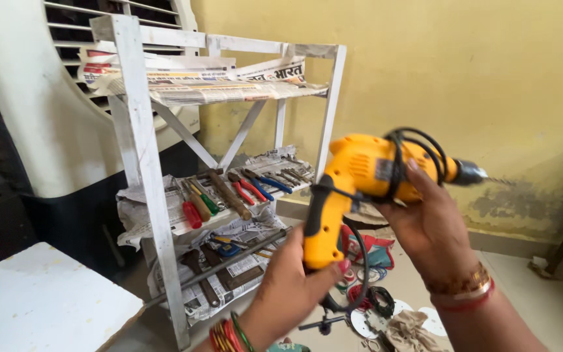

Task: The person sits on the floor and assembles electrical components, including a metal pipe, wires, and a ceiling fan mount. They use a yellow power drill to tighten parts and organize tools on a nearby rack.

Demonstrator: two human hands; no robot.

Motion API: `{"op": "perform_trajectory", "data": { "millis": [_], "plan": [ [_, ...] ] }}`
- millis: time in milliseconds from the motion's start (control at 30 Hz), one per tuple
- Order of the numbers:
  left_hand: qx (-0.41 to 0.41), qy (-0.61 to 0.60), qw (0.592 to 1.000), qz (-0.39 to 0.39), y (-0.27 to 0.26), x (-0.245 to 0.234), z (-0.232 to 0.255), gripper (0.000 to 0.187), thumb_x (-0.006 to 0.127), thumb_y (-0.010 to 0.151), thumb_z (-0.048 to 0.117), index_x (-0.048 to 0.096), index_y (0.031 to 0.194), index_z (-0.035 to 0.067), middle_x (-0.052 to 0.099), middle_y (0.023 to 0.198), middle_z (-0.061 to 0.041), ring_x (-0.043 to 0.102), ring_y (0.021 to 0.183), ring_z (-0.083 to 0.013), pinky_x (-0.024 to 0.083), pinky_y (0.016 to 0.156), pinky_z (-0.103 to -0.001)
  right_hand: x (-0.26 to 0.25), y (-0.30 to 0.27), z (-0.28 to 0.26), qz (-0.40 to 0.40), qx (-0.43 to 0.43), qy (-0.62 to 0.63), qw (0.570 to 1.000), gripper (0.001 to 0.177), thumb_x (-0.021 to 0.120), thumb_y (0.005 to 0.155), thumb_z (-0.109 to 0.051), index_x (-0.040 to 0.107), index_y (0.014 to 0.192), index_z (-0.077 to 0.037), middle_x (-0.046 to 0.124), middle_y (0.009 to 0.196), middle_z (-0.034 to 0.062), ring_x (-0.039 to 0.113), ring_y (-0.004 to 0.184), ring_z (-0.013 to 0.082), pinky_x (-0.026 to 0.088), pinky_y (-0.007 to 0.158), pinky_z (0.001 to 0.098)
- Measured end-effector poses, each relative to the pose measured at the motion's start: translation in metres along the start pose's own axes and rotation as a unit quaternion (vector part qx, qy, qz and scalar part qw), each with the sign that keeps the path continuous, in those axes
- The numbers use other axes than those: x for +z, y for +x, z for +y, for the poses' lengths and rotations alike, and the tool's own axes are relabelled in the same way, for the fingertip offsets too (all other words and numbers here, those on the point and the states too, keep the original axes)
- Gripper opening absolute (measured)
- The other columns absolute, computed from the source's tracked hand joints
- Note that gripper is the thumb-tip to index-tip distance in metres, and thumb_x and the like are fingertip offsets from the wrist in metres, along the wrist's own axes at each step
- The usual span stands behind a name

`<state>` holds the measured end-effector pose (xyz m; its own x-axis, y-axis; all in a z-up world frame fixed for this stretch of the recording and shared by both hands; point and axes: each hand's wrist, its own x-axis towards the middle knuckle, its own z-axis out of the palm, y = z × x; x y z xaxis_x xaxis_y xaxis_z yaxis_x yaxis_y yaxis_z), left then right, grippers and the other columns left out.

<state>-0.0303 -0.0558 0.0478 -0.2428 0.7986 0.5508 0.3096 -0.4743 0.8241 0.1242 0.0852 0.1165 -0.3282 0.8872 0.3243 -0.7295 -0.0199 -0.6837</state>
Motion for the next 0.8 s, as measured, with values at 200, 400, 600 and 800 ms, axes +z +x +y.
{"op": "perform_trajectory", "data": {
  "millis": [200,400,600,800],
  "plan": [
    [-0.041,0.004,0.998,0.052,0.055,-0.054,0.052,0.042,0.076,0.084,0.028,0.06,0.117,0.007,0.07,0.089,-0.002,0.064,0.072,-0.0094,0.055,0.062,-0.028,0.07,0.051,-0.005,-0.15,0.04,0.014,0.988,0.033,0.053,0.101,-0.017,0.056,0.131,-0.004,0.065,0.135,0.0141,0.063,0.128,0.0302,0.044,0.11,0.055],
    [-0.01,-0.022,0.996,0.091,0.148,-0.115,0.072,0.041,0.075,0.089,0.031,0.06,0.114,0.002,0.069,0.087,-0.005,0.062,0.067,-0.0115,0.051,0.055,-0.028,0.133,0.159,0.008,-0.157,0.077,0.0,0.985,0.032,0.057,0.096,-0.019,0.054,0.126,-0.006,0.064,0.128,0.0138,0.063,0.123,0.0318,0.046,0.109,0.0659],
    [0.054,0.028,0.994,0.091,0.237,-0.182,0.054,0.039,0.079,0.085,0.028,0.063,0.107,0.0,0.074,0.09,-0.005,0.068,0.074,-0.0121,0.056,0.068,-0.028,0.175,0.271,0.038,-0.145,0.062,0.029,0.987,0.043,0.066,0.094,-0.013,0.051,0.132,0.001,0.061,0.134,0.0212,0.063,0.126,0.0368,0.047,0.109,0.0573],
    [0.039,0.242,0.952,0.185,0.284,-0.234,0.036,0.05,0.075,0.076,0.039,0.07,0.105,-0.002,0.078,0.095,-0.013,0.075,0.085,-0.0205,0.057,0.079,-0.034,0.199,0.323,0.078,-0.134,0.054,0.05,0.988,0.054,0.071,0.091,-0.01,0.041,0.134,0.004,0.052,0.14,0.0221,0.061,0.128,0.0368,0.049,0.108,0.0524]
  ]
}}
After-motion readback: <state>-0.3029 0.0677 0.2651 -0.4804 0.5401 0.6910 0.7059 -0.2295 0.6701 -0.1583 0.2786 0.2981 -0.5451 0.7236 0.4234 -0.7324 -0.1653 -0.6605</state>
